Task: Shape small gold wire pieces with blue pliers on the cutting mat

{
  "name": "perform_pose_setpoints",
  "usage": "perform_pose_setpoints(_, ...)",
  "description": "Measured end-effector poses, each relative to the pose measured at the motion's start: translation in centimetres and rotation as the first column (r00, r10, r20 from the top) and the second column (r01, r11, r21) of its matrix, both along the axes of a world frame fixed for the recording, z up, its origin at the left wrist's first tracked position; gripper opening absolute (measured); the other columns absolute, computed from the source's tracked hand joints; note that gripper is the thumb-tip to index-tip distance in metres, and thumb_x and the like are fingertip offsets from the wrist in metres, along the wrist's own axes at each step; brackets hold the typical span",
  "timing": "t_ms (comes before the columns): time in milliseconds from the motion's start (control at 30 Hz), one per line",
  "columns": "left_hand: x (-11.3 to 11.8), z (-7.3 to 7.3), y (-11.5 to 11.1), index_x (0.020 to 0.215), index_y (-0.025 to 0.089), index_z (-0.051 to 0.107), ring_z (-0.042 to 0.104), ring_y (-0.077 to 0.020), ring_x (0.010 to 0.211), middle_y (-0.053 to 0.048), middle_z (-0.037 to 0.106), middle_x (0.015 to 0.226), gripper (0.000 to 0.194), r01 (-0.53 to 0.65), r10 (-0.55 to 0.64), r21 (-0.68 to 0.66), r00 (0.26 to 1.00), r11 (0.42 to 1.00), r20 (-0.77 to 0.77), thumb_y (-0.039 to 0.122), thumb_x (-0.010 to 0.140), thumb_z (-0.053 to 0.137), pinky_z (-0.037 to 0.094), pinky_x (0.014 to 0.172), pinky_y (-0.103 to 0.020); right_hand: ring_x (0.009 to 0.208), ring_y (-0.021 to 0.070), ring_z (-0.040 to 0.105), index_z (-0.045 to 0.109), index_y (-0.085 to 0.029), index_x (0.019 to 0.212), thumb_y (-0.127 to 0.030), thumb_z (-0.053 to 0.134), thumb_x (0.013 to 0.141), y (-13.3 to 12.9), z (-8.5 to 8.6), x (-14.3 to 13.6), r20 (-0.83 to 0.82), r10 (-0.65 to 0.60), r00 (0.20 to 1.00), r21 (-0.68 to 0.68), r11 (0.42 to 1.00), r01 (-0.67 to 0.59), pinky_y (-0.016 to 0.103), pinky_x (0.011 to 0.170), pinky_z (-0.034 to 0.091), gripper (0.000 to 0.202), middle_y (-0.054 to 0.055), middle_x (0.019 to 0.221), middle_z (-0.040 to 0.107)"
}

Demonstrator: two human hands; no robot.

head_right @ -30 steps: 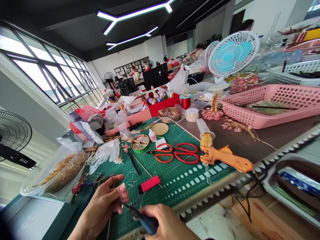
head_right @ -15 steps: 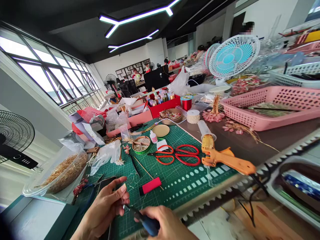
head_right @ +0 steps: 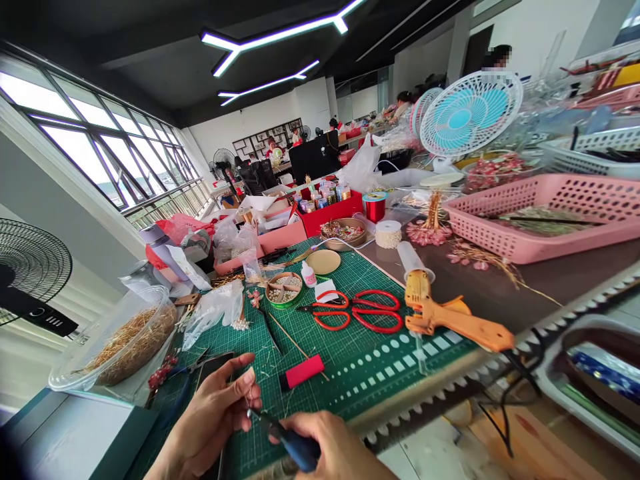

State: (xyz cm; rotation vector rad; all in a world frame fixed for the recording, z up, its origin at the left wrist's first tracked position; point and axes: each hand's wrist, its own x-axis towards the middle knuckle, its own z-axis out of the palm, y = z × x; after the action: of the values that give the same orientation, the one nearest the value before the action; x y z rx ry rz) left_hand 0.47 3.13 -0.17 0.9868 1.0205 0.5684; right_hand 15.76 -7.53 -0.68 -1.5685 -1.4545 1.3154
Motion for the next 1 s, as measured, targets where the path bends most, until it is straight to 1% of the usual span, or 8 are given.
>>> perform_pose_setpoints(167,0.0,0.2,-0.1,0.117,0.010,0.036,0.057,-0.0115,0.051,0.000,0.060,0.058,0.053,-0.004,0.004,-0.003,1.000,1.000,0.014,0.022,0.075,0.066,0.044,0.038,-0.017,0.090,0.0220,0.063,0.067,-0.018,0.105,-0.007,0.045,0.057,-0.2,-0.1,-0.1,-0.022,-0.020,1.000,0.018,1.000,0.020,0.023,0.074,0.045,0.054,0.003,0.094,0.072)
perform_pose_setpoints(367,0.2,0.3,-0.2,0.119,0.009,0.035,0.057,-0.0111,0.050,0.000,0.060,0.057,0.050,-0.017,0.017,-0.018,1.000,1.000,0.007,0.018,0.078,0.062,0.044,0.038,-0.017,0.088,0.0215,0.064,0.068,-0.020,0.103,-0.006,0.046,0.057,-0.1,-0.5,0.0,-0.033,-0.027,0.999,0.042,0.999,0.028,0.023,0.074,0.045,0.053,0.002,0.093,0.072)
perform_pose_setpoints(567,0.2,0.2,-0.2,0.118,0.009,0.036,0.057,-0.0114,0.051,-0.001,0.060,0.057,0.049,-0.021,0.021,-0.019,1.000,1.000,0.016,0.018,0.078,0.062,0.043,0.038,-0.017,0.094,0.0212,0.062,0.067,-0.020,0.106,-0.005,0.046,0.057,0.1,-0.5,0.2,-0.074,-0.007,0.997,0.040,0.999,0.010,0.022,0.078,0.044,0.055,0.002,0.101,0.071)
perform_pose_setpoints(700,0.2,0.3,-0.2,0.119,0.008,0.036,0.057,-0.0117,0.051,-0.001,0.060,0.057,0.049,-0.032,0.032,-0.015,0.999,0.999,0.023,0.017,0.078,0.062,0.043,0.037,-0.017,0.091,0.0216,0.063,0.066,-0.018,0.107,-0.006,0.046,0.058,0.0,-0.6,0.0,-0.038,-0.006,0.999,0.031,0.999,0.007,0.023,0.076,0.045,0.055,0.004,0.097,0.071)
perform_pose_setpoints(800,0.3,0.3,-0.4,0.119,0.008,0.036,0.057,-0.0121,0.051,-0.001,0.060,0.057,0.053,-0.050,0.051,-0.018,0.998,0.999,0.028,0.018,0.076,0.064,0.044,0.038,-0.017,0.087,0.0216,0.063,0.067,-0.019,0.106,-0.008,0.048,0.058,0.1,-1.3,-0.2,-0.019,-0.001,1.000,0.041,0.999,0.002,0.023,0.074,0.046,0.052,0.003,0.093,0.072)
perform_pose_setpoints(900,0.4,0.2,-0.6,0.121,0.008,0.036,0.055,-0.0115,0.049,-0.001,0.060,0.057,0.060,-0.084,0.084,0.002,0.996,0.996,0.022,0.020,0.073,0.068,0.046,0.040,-0.018,0.084,0.0219,0.064,0.065,-0.018,0.108,-0.007,0.048,0.056,0.2,-2.2,-0.6,0.006,-0.042,0.999,0.086,0.995,0.042,0.025,0.074,0.047,0.056,0.004,0.093,0.072)
perform_pose_setpoints(1000,0.4,0.2,-0.8,0.120,0.010,0.040,0.054,-0.0110,0.048,-0.001,0.062,0.058,0.062,-0.101,0.100,0.057,0.995,0.993,0.024,0.024,0.068,0.072,0.047,0.042,-0.019,0.082,0.0211,0.065,0.064,-0.018,0.109,-0.005,0.046,0.053,0.2,-2.4,-0.9,0.022,-0.109,0.994,0.148,0.984,0.104,0.025,0.075,0.047,0.060,0.005,0.093,0.072)
